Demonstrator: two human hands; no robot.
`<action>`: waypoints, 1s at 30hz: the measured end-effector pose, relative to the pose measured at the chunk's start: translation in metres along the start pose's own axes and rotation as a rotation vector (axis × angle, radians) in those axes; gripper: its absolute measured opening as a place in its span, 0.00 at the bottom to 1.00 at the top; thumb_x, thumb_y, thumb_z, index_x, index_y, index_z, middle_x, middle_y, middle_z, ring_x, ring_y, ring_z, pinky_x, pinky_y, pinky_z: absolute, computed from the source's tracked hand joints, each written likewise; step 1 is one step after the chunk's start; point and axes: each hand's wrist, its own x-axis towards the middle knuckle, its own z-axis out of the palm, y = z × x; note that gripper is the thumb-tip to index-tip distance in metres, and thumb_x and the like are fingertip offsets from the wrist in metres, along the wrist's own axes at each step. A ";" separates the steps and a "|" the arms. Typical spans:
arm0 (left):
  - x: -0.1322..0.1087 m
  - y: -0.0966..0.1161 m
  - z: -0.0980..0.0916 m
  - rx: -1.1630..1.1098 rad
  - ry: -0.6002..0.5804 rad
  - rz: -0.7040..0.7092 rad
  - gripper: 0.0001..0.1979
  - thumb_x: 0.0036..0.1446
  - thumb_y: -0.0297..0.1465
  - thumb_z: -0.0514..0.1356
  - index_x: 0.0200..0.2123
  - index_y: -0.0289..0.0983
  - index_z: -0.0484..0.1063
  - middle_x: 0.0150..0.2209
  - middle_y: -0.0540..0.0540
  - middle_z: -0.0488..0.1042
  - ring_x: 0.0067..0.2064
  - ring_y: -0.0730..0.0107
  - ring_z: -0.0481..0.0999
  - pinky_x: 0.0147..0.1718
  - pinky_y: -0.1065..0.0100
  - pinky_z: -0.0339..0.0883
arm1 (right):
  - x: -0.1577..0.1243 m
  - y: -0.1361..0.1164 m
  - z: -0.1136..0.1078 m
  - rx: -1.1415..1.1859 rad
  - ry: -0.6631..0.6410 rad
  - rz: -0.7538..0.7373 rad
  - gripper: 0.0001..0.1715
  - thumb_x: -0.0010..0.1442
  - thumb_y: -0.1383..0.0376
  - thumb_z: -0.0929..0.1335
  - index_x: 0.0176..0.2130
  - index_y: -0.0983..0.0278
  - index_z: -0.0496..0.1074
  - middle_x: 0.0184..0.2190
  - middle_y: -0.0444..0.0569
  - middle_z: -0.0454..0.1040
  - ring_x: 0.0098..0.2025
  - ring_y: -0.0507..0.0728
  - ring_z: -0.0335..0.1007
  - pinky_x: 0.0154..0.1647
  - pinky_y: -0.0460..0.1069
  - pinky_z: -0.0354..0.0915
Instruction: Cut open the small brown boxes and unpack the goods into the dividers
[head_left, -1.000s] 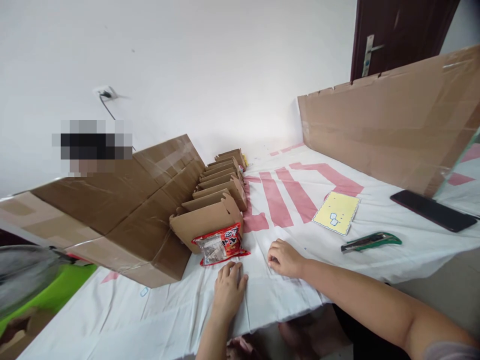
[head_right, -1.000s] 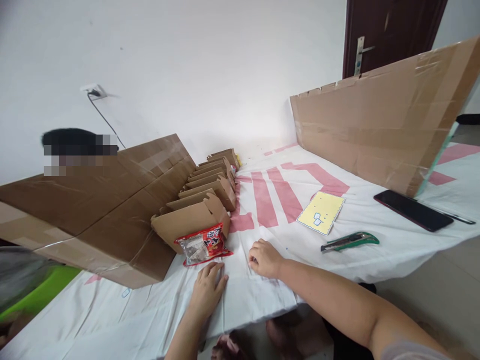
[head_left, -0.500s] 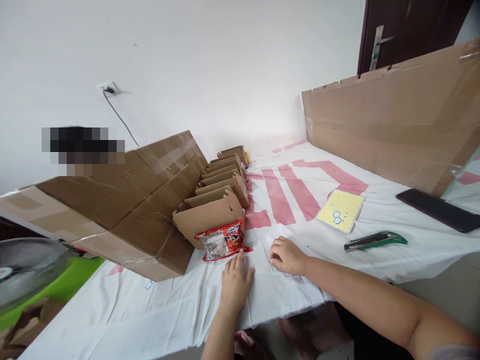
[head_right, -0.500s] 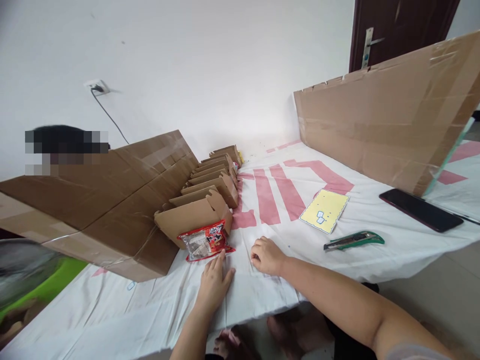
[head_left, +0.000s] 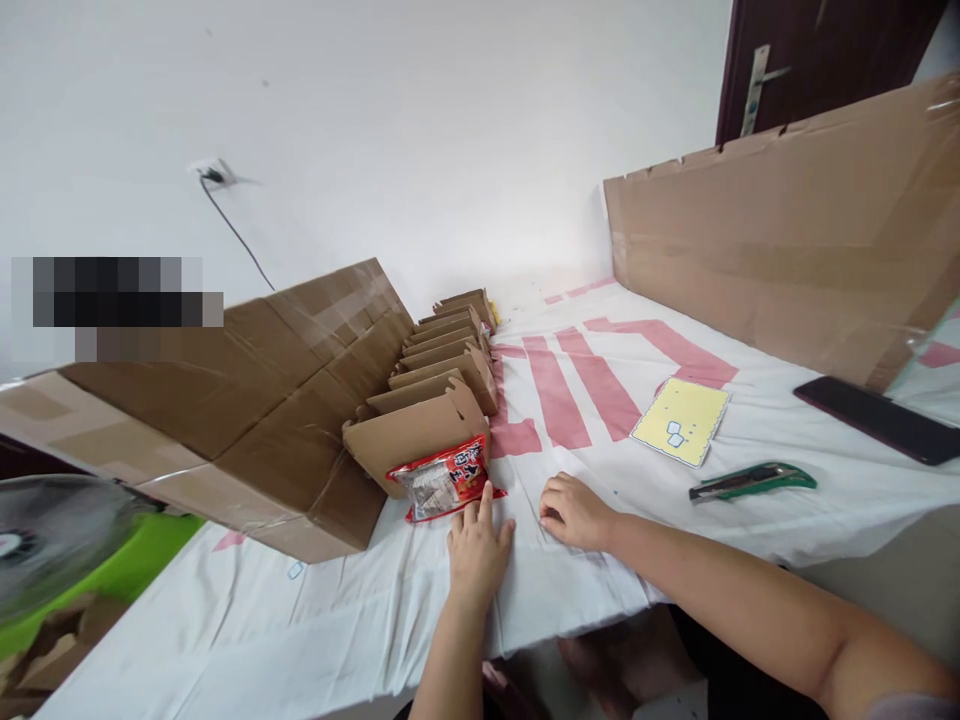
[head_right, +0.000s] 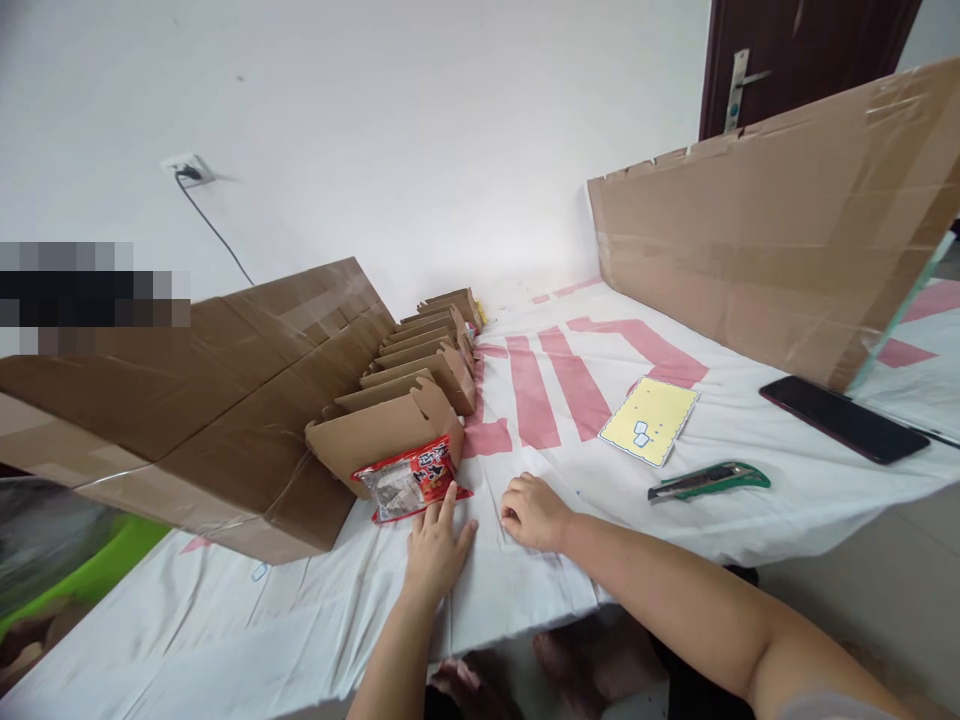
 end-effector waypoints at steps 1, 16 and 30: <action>0.001 0.000 0.001 -0.008 0.001 0.001 0.33 0.61 0.38 0.53 0.68 0.38 0.51 0.58 0.36 0.68 0.56 0.48 0.66 0.50 0.53 0.62 | 0.000 0.000 0.000 -0.001 0.000 -0.002 0.03 0.51 0.70 0.73 0.28 0.65 0.74 0.32 0.49 0.73 0.39 0.58 0.66 0.44 0.52 0.63; 0.015 0.002 0.023 -0.146 0.265 0.178 0.31 0.58 0.34 0.56 0.62 0.28 0.59 0.54 0.34 0.67 0.54 0.53 0.66 0.55 0.52 0.61 | 0.000 0.004 0.002 -0.031 0.015 -0.038 0.03 0.52 0.69 0.73 0.28 0.65 0.74 0.31 0.49 0.73 0.39 0.58 0.66 0.42 0.51 0.63; -0.006 0.024 -0.007 0.054 0.064 0.340 0.24 0.61 0.24 0.51 0.60 0.39 0.65 0.49 0.40 0.76 0.51 0.56 0.72 0.55 0.52 0.57 | 0.000 0.002 0.000 -0.022 -0.006 -0.035 0.03 0.53 0.70 0.72 0.30 0.66 0.74 0.32 0.49 0.73 0.39 0.58 0.66 0.44 0.52 0.63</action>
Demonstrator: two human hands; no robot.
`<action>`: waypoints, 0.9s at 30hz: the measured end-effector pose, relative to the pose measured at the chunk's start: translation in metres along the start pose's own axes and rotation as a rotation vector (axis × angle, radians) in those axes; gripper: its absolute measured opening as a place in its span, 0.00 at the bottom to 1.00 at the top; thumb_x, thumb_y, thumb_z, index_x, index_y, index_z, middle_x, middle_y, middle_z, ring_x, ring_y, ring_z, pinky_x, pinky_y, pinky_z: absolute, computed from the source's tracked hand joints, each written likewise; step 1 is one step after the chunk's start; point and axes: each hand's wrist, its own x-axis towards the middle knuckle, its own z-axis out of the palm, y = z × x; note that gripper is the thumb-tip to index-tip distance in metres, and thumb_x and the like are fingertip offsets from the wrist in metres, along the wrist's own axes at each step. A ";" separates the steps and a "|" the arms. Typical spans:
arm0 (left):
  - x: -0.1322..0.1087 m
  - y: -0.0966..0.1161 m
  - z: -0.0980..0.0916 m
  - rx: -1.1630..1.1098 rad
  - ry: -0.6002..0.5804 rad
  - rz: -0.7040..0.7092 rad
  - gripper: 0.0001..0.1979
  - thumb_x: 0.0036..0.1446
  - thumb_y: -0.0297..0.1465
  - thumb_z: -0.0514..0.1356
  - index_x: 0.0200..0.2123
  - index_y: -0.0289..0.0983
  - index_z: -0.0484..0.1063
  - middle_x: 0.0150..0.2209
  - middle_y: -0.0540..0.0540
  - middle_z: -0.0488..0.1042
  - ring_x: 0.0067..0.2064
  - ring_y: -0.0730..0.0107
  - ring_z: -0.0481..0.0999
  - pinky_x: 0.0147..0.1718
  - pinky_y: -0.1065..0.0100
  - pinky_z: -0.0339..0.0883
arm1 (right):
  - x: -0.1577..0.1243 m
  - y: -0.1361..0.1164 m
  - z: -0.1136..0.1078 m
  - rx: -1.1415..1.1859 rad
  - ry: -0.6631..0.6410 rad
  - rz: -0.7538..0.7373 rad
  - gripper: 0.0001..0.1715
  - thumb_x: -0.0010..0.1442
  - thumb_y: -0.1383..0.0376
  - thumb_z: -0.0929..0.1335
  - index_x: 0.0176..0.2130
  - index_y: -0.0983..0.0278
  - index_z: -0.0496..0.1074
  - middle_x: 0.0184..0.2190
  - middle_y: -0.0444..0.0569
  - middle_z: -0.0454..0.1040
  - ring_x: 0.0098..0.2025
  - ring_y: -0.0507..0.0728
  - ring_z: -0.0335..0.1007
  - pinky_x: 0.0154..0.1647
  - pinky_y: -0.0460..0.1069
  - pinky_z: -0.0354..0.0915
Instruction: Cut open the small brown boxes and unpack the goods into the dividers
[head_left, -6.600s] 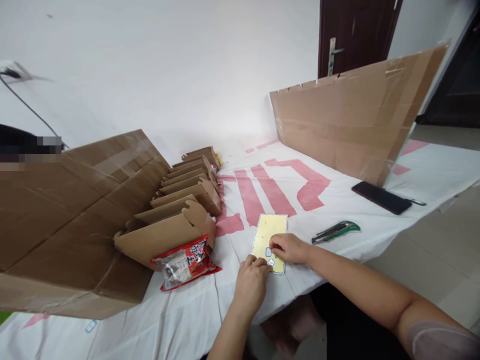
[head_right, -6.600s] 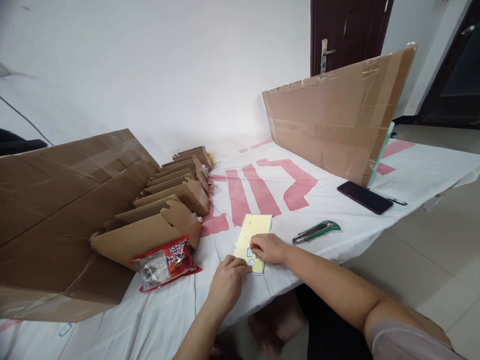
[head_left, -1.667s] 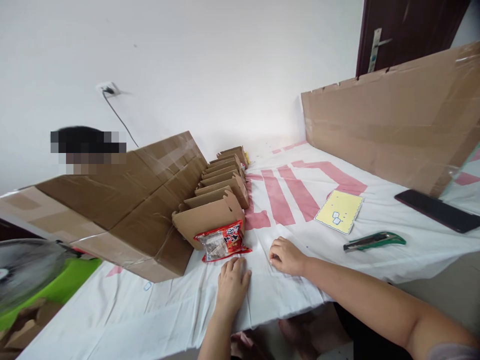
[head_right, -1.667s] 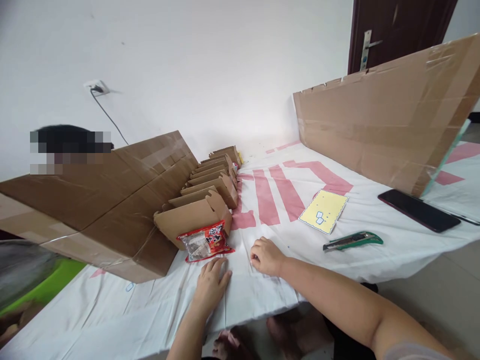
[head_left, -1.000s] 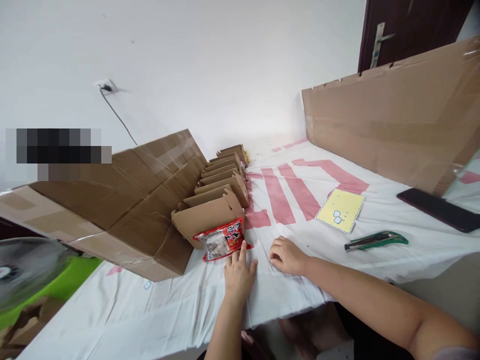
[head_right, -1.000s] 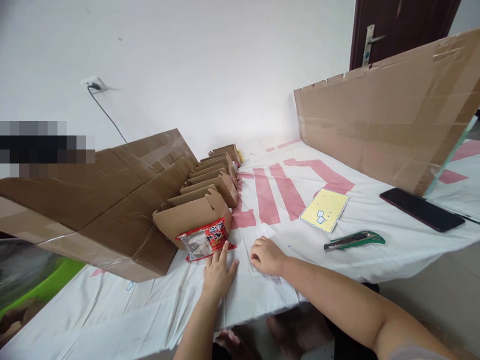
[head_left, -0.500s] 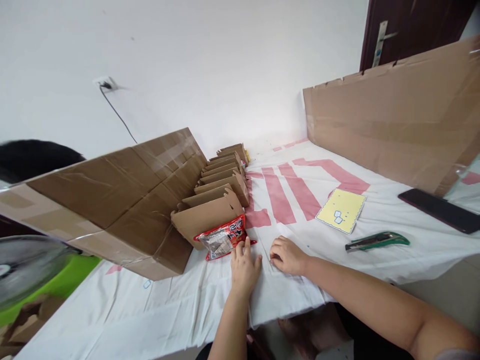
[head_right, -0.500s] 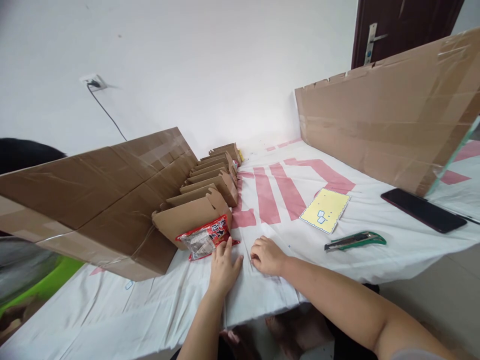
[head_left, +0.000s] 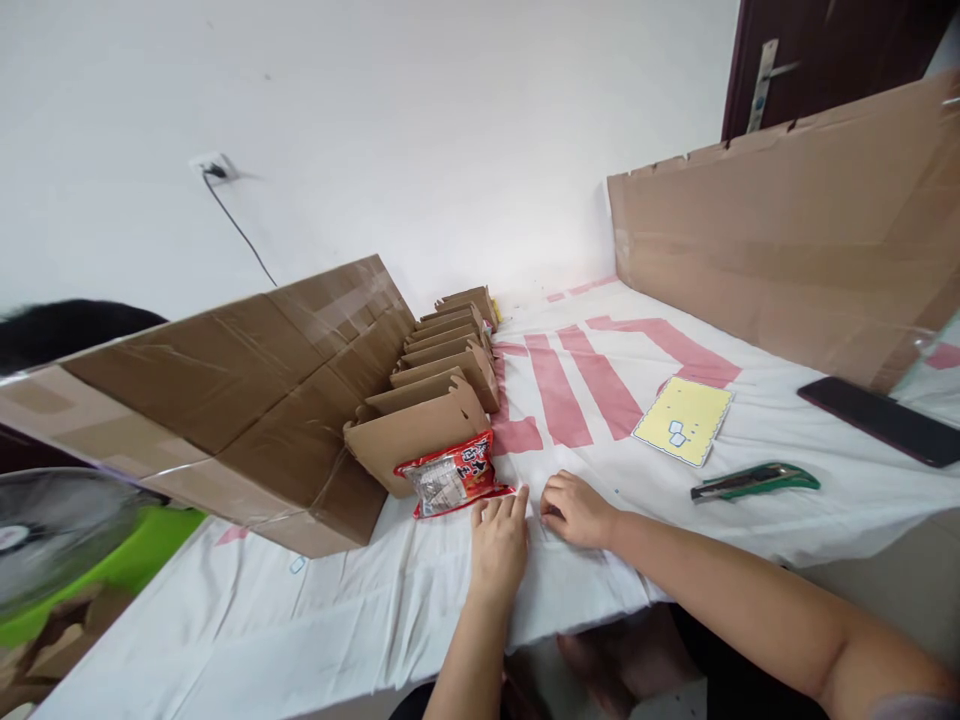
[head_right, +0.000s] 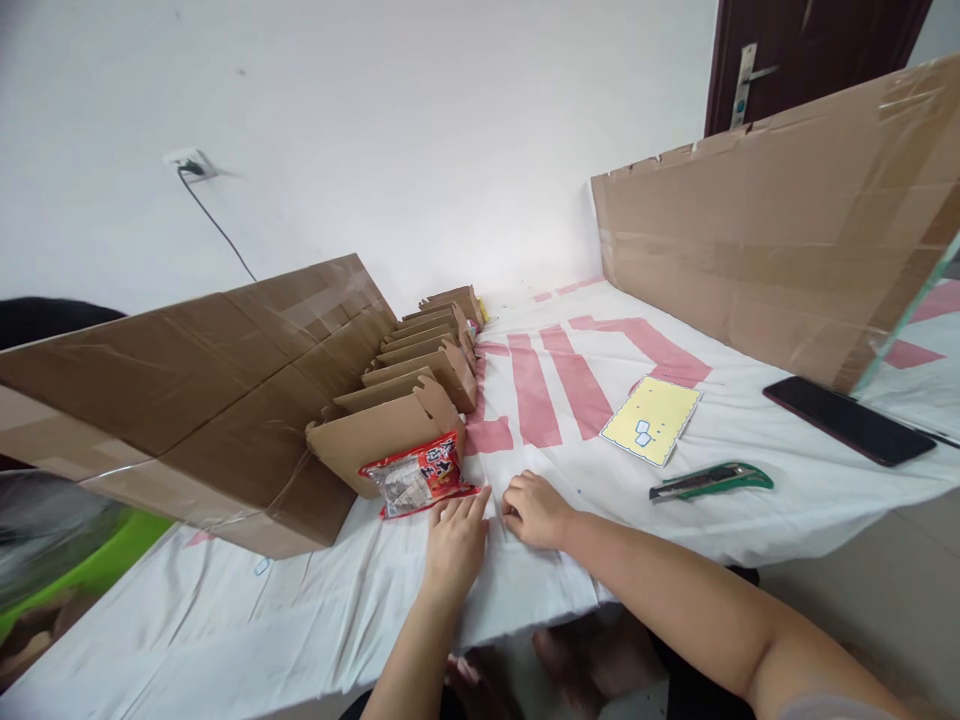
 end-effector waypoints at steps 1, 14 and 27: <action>0.000 0.002 0.000 0.006 -0.022 0.001 0.23 0.61 0.24 0.50 0.59 0.38 0.65 0.47 0.41 0.77 0.49 0.56 0.73 0.53 0.53 0.59 | 0.000 0.000 0.000 -0.004 0.002 -0.002 0.03 0.53 0.70 0.72 0.30 0.66 0.74 0.32 0.49 0.73 0.39 0.58 0.66 0.44 0.52 0.63; -0.007 0.004 -0.003 -0.058 -0.154 -0.048 0.20 0.60 0.20 0.51 0.53 0.40 0.68 0.43 0.43 0.78 0.46 0.66 0.76 0.41 0.68 0.67 | -0.001 0.000 0.000 0.032 0.025 -0.042 0.02 0.55 0.72 0.70 0.31 0.65 0.73 0.32 0.49 0.73 0.38 0.57 0.65 0.42 0.52 0.64; -0.009 0.005 0.003 -0.123 -0.208 -0.063 0.15 0.59 0.28 0.54 0.47 0.42 0.74 0.45 0.44 0.78 0.48 0.64 0.76 0.44 0.66 0.69 | -0.014 -0.035 -0.002 -0.076 0.148 -0.566 0.18 0.63 0.60 0.67 0.53 0.56 0.72 0.54 0.53 0.68 0.56 0.60 0.58 0.56 0.57 0.60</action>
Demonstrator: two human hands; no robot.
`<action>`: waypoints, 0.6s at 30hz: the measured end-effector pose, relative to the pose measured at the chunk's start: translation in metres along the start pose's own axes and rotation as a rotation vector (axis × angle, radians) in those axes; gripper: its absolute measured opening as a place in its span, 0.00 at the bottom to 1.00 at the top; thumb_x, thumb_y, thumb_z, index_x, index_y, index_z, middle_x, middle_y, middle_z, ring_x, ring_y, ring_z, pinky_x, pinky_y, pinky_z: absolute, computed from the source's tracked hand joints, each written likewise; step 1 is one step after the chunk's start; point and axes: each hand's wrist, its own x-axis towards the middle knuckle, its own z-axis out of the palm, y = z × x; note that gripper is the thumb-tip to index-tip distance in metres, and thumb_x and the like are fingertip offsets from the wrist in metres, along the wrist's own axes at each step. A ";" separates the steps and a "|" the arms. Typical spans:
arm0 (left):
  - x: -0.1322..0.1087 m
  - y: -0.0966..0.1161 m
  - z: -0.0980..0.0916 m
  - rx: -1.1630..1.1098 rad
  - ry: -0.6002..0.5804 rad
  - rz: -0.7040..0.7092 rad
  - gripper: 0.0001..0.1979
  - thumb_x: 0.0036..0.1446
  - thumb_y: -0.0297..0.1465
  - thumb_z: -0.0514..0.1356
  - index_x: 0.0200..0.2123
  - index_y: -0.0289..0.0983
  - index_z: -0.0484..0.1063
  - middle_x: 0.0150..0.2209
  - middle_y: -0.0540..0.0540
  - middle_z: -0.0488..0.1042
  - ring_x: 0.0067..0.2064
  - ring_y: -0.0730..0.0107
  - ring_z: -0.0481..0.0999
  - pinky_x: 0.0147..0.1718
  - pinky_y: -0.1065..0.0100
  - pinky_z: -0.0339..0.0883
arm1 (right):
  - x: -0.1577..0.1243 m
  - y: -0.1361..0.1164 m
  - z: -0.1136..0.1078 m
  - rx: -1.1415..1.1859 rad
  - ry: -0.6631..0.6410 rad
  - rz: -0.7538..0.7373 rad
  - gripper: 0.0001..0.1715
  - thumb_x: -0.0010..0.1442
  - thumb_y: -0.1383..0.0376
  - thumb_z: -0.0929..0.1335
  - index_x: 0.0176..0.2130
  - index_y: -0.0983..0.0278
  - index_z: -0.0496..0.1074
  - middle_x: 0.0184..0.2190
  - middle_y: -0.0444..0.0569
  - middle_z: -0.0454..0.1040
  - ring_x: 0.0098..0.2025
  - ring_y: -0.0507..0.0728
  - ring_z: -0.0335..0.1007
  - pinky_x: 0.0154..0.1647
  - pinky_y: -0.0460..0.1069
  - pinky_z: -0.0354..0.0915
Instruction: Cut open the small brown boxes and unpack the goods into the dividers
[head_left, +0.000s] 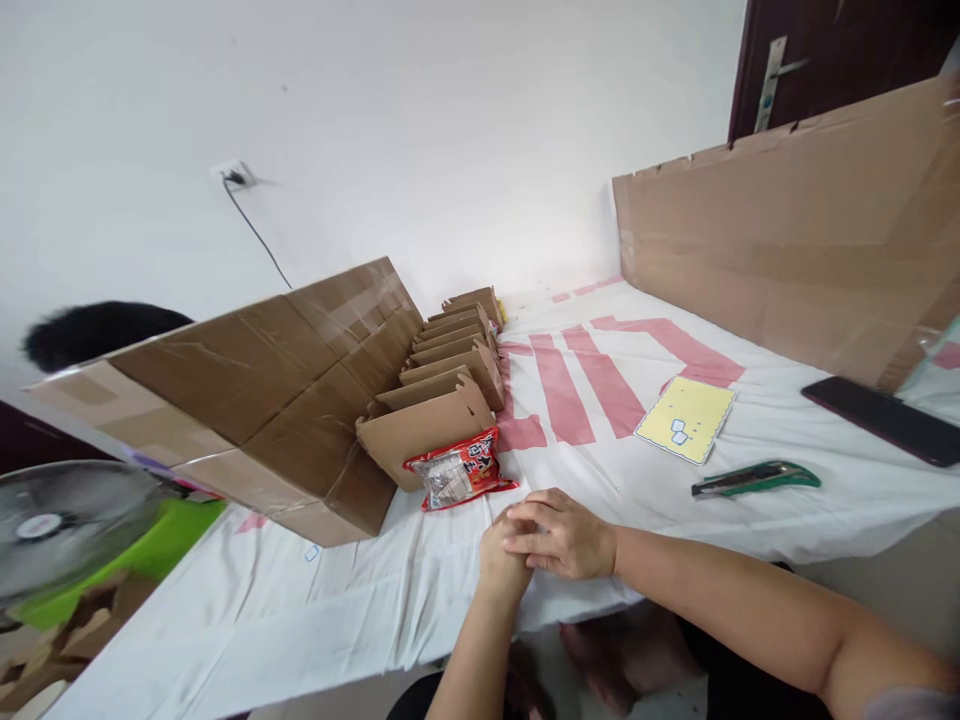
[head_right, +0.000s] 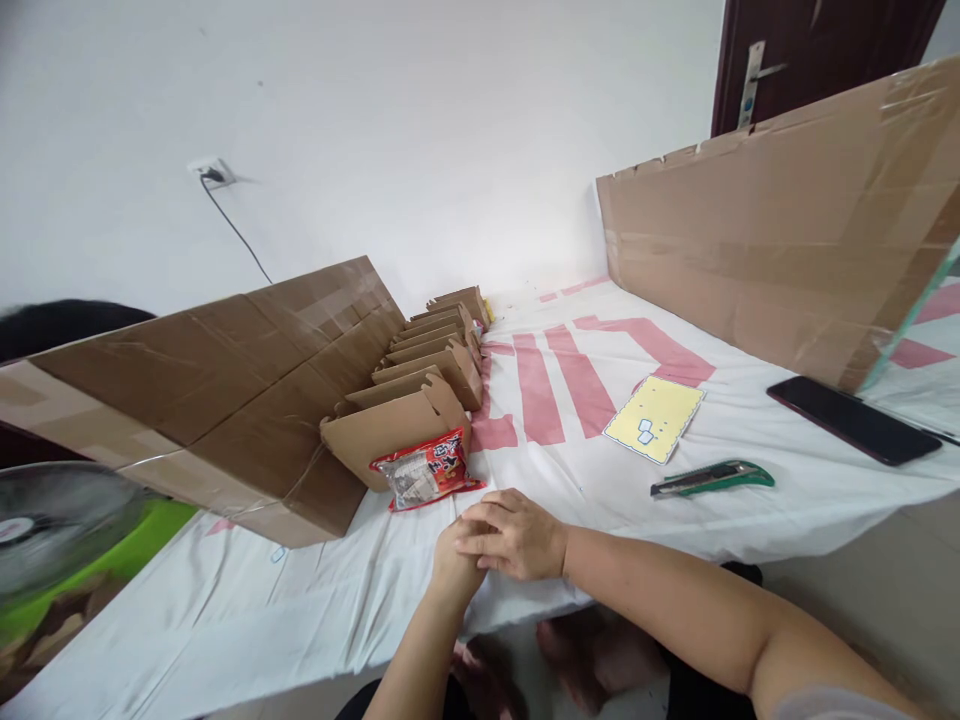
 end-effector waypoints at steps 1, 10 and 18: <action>0.000 0.000 -0.001 -0.002 0.003 -0.002 0.15 0.59 0.27 0.54 0.46 0.42 0.74 0.45 0.45 0.78 0.48 0.64 0.76 0.44 0.66 0.68 | 0.000 0.000 0.001 -0.005 0.008 0.007 0.17 0.63 0.60 0.67 0.51 0.56 0.73 0.52 0.53 0.69 0.55 0.60 0.59 0.55 0.57 0.60; -0.001 0.005 -0.006 -0.008 0.049 0.019 0.15 0.60 0.24 0.51 0.43 0.39 0.75 0.45 0.44 0.78 0.47 0.66 0.76 0.46 0.67 0.68 | -0.002 0.012 -0.005 0.016 0.193 0.047 0.09 0.65 0.65 0.65 0.35 0.63 0.75 0.35 0.50 0.73 0.41 0.56 0.63 0.46 0.52 0.65; 0.000 0.008 0.005 0.009 0.078 0.037 0.17 0.59 0.24 0.53 0.49 0.38 0.74 0.49 0.43 0.77 0.52 0.63 0.74 0.53 0.64 0.66 | 0.004 -0.001 -0.005 0.044 0.214 -0.036 0.09 0.66 0.61 0.65 0.41 0.61 0.75 0.38 0.49 0.74 0.43 0.56 0.63 0.47 0.52 0.64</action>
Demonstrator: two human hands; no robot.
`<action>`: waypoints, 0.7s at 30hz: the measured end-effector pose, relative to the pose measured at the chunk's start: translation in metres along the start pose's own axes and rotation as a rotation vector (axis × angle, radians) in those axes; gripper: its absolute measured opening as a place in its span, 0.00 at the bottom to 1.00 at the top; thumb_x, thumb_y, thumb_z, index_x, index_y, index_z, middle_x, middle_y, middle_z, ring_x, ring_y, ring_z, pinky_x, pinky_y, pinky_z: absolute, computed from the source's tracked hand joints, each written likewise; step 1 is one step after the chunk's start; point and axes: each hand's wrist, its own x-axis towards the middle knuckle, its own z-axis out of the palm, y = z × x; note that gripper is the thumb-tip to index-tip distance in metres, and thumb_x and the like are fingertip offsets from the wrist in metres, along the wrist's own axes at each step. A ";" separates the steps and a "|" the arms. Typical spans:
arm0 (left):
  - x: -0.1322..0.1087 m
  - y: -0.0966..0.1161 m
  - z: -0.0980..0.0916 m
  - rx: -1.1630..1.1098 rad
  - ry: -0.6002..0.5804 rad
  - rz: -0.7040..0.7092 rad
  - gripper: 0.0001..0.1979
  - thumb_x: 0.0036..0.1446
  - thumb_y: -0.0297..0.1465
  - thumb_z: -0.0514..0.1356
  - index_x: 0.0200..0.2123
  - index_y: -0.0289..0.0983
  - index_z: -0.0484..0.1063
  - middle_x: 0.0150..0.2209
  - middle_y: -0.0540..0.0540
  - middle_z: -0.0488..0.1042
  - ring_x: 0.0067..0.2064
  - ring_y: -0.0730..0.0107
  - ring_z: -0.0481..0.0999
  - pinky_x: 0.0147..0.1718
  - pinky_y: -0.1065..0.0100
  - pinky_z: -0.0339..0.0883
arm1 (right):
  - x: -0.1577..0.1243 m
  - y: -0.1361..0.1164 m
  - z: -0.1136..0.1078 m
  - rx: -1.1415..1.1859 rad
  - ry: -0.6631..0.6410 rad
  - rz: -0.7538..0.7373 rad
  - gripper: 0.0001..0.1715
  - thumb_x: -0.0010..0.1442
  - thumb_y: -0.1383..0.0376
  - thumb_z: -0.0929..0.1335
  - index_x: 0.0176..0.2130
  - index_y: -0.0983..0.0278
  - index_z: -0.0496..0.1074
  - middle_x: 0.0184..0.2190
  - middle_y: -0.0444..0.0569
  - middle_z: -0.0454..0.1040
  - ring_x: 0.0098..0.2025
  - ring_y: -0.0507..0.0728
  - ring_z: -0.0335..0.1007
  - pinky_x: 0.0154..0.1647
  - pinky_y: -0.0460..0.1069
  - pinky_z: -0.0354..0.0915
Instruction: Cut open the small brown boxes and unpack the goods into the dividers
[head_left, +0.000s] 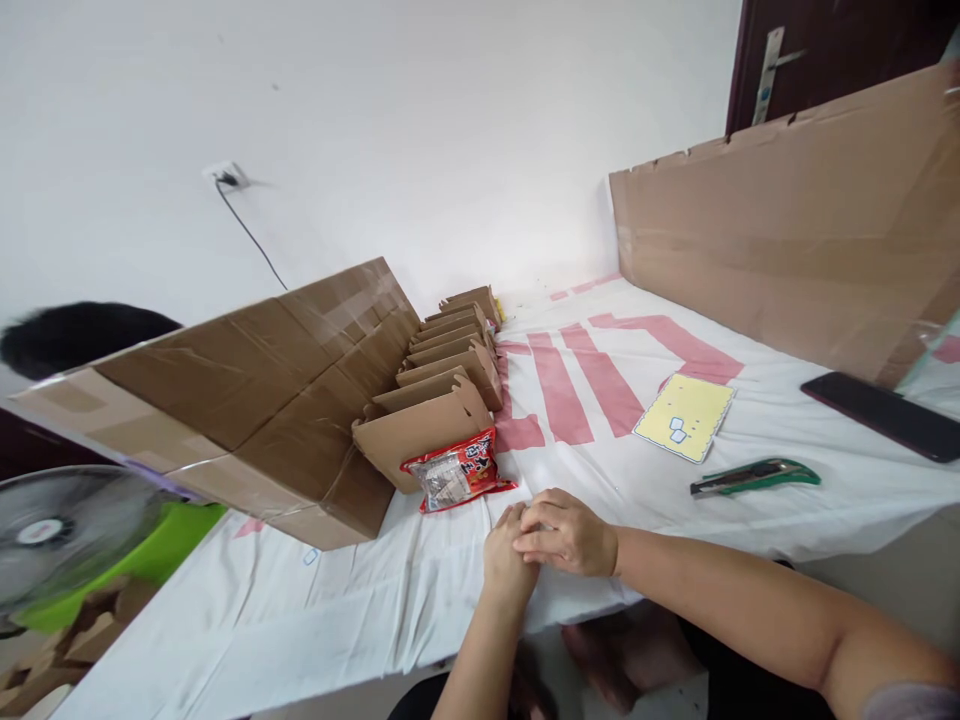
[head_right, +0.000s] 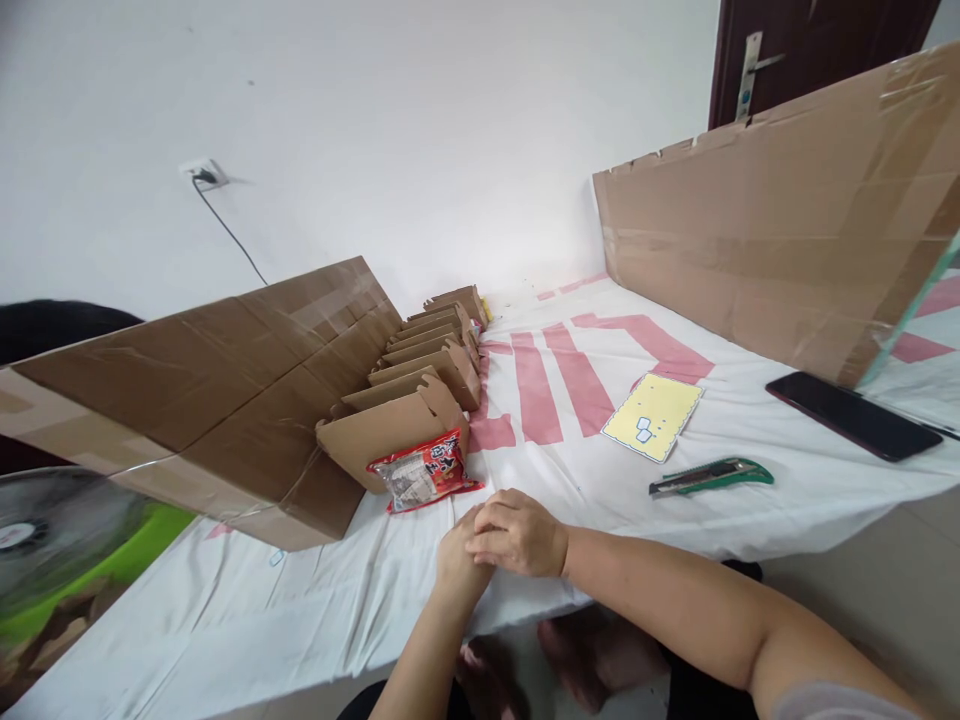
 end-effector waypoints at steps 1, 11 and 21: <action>0.000 0.001 0.000 0.001 0.006 -0.007 0.17 0.59 0.24 0.53 0.49 0.38 0.74 0.48 0.42 0.77 0.52 0.62 0.74 0.52 0.64 0.66 | 0.000 -0.001 0.001 0.000 -0.009 0.001 0.09 0.66 0.63 0.65 0.38 0.61 0.74 0.37 0.48 0.74 0.43 0.56 0.63 0.47 0.51 0.64; 0.001 -0.001 -0.005 -0.038 0.096 -0.081 0.12 0.64 0.33 0.51 0.38 0.36 0.74 0.38 0.43 0.78 0.44 0.60 0.75 0.43 0.62 0.66 | -0.006 0.017 0.002 0.044 0.066 0.317 0.13 0.68 0.65 0.58 0.34 0.63 0.67 0.32 0.51 0.70 0.38 0.58 0.61 0.41 0.55 0.62; 0.002 -0.001 0.003 -0.026 0.084 -0.033 0.08 0.57 0.25 0.54 0.34 0.38 0.73 0.38 0.44 0.76 0.42 0.60 0.72 0.43 0.63 0.62 | -0.011 0.018 0.015 0.152 -0.155 0.258 0.20 0.66 0.54 0.63 0.27 0.63 0.66 0.28 0.48 0.70 0.34 0.56 0.62 0.42 0.54 0.62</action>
